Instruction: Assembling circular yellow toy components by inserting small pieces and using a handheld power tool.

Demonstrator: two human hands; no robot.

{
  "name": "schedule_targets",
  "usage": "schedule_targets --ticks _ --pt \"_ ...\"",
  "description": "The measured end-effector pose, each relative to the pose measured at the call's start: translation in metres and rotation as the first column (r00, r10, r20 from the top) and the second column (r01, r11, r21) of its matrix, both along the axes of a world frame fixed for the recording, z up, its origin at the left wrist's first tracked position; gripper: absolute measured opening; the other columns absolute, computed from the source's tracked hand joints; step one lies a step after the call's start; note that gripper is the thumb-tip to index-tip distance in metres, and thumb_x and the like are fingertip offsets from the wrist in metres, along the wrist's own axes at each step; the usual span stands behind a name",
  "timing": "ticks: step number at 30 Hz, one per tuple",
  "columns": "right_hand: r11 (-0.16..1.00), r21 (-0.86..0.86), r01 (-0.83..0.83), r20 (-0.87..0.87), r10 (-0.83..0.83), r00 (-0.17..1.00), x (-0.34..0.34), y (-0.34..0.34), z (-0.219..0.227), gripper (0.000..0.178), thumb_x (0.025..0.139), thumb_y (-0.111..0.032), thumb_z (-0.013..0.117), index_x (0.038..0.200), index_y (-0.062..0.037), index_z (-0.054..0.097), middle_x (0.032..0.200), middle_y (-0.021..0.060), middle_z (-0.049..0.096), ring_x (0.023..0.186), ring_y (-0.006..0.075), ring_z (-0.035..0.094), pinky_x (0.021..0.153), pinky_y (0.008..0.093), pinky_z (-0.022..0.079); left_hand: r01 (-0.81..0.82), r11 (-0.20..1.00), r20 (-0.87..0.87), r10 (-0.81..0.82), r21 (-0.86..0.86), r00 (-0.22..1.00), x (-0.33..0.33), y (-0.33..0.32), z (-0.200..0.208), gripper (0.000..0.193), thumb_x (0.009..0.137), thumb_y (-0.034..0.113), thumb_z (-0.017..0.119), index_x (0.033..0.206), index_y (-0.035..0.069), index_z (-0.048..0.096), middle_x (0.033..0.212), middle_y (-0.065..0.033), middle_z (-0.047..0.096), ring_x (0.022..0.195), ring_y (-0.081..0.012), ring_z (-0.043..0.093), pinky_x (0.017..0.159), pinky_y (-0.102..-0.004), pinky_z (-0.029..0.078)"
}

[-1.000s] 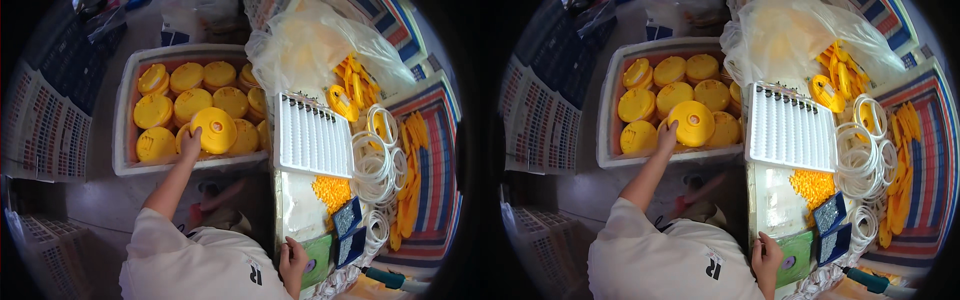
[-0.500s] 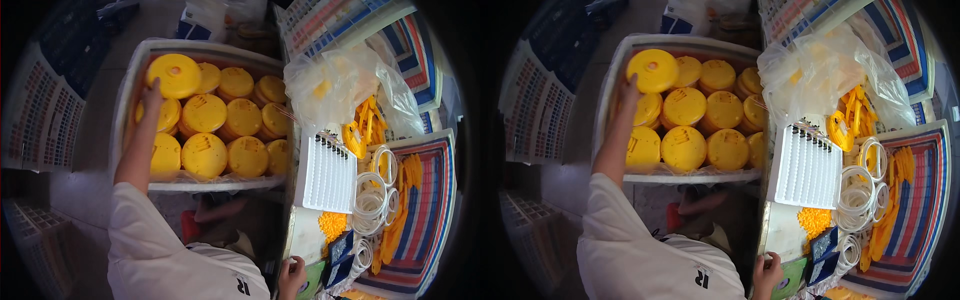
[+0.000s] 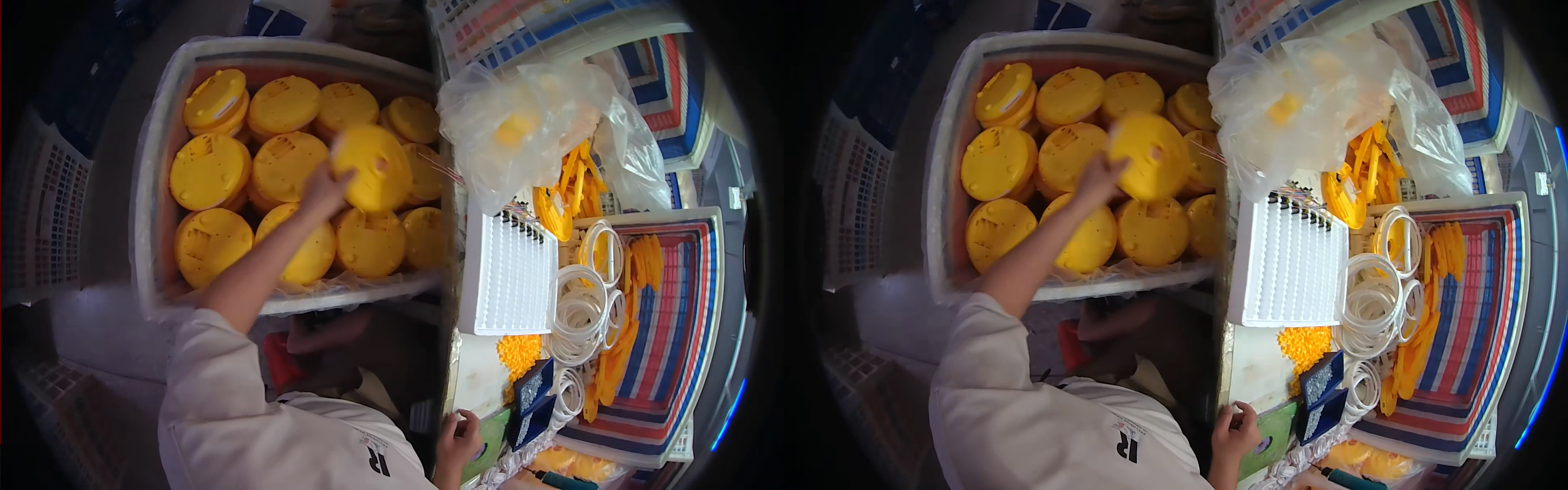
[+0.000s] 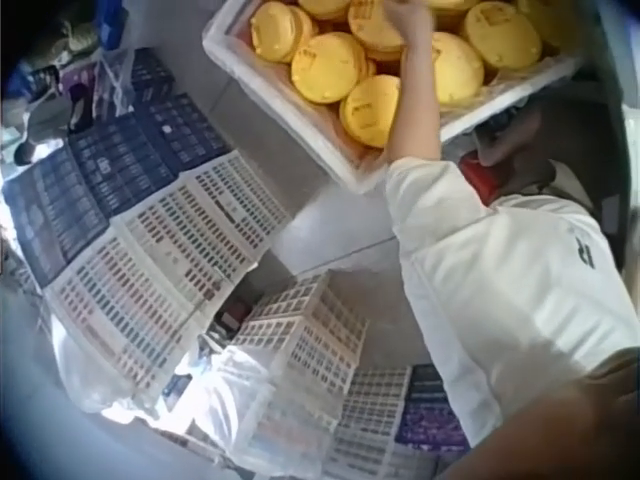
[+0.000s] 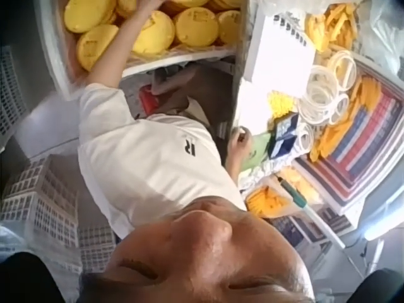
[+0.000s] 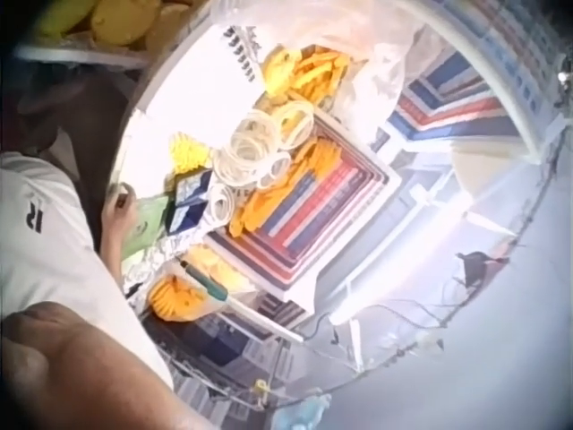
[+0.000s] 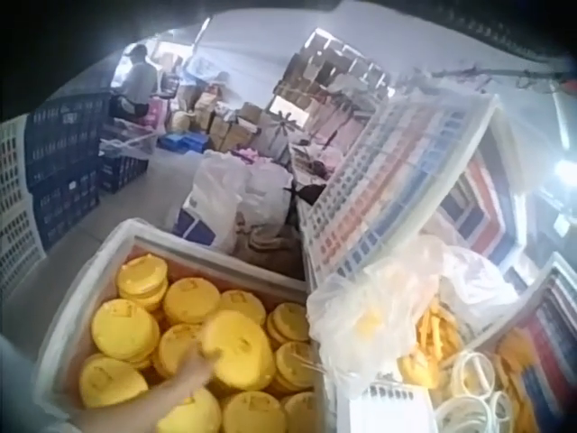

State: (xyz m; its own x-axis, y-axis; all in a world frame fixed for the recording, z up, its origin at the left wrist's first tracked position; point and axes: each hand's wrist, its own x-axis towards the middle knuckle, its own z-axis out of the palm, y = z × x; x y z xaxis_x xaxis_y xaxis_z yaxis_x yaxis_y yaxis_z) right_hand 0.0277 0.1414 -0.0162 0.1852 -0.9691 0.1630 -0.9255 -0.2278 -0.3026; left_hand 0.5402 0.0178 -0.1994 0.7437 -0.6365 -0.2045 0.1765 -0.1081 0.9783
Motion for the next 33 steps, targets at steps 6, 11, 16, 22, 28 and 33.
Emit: schedule_targets --ticks 6,11,16,22,28,33 --pt "0.998 -0.048 -0.029 0.01 0.029 1.0 0.003 -0.002 -0.004 0.017 0.088 -0.016 0.081 0.1 -0.0055 0.075 0.062 0.0049 0.063 0.049 0.0177 0.06 0.05 0.0317 0.046 0.422 0.852 0.338 -0.513 0.31 0.789 -0.149 -0.089 -0.027 0.074 0.095 0.03 0.07 0.152 -0.005 0.037 0.121 -0.0297 0.067 0.096 -0.0407 0.073 0.08 -0.0502 0.059" --pt "0.989 -0.13 -0.074 0.102 0.087 0.991 0.008 -0.001 0.002 0.01 0.09 -0.013 0.078 0.094 -0.0046 0.075 0.064 0.0055 0.063 0.05 0.0151 0.057 0.049 0.0295 0.043 0.409 0.743 0.397 -0.643 0.529 0.655 -0.17 -0.106 -0.031 0.075 0.092 0.027 0.071 0.146 -0.011 0.037 0.131 -0.0351 0.063 0.111 -0.0472 0.07 0.092 -0.054 0.058" --pt "0.998 -0.035 -0.058 0.159 0.063 0.985 0.004 -0.006 0.009 0.013 0.085 -0.017 0.083 0.094 -0.0085 0.078 0.066 0.0055 0.069 0.052 0.0185 0.066 0.052 0.0309 0.051 0.163 0.985 0.196 -0.171 0.055 0.966 -0.127 -0.079 -0.006 0.029 0.098 0.015 0.064 0.12 -0.003 0.066 0.12 -0.0255 0.069 0.114 -0.0381 0.067 0.1 -0.0441 0.051" --pt "0.954 0.297 -0.038 0.265 -0.044 0.963 0.0 -0.015 0.037 0.024 0.088 -0.03 0.081 0.102 -0.01 0.08 0.078 0.0065 0.075 0.066 0.0213 0.074 0.061 0.0325 0.056 -0.311 0.763 0.172 0.479 -0.567 0.86 -0.086 -0.042 0.115 0.016 0.102 0.005 0.061 0.117 0.0 0.062 0.113 -0.0069 0.061 0.103 -0.0181 0.059 0.095 -0.0321 0.048" --pt "0.866 0.448 -0.224 0.36 0.054 0.931 -0.013 -0.031 0.056 0.029 0.093 -0.023 0.08 0.115 -0.0037 0.077 0.083 0.0099 0.076 0.071 0.0158 0.073 0.067 0.0295 0.057 0.596 0.742 0.874 -0.028 -0.307 0.484 -0.179 -0.147 0.261 0.012 0.094 0.002 0.069 0.106 0.002 0.067 0.099 -0.0137 0.067 0.095 -0.0284 0.067 0.086 -0.0376 0.053" --pt "0.767 0.565 -0.304 0.69 -0.237 0.684 -0.042 -0.022 0.047 0.029 0.101 -0.021 0.073 0.125 -0.0053 0.074 0.091 0.003 0.075 0.078 0.0069 0.065 0.071 0.0259 0.053 0.53 0.709 0.86 -0.504 0.466 -0.081 -0.196 -0.307 0.241 0.024 0.089 0.015 0.07 0.112 0.012 0.079 0.111 -0.0152 0.076 0.105 -0.0382 0.071 0.094 -0.0475 0.057"
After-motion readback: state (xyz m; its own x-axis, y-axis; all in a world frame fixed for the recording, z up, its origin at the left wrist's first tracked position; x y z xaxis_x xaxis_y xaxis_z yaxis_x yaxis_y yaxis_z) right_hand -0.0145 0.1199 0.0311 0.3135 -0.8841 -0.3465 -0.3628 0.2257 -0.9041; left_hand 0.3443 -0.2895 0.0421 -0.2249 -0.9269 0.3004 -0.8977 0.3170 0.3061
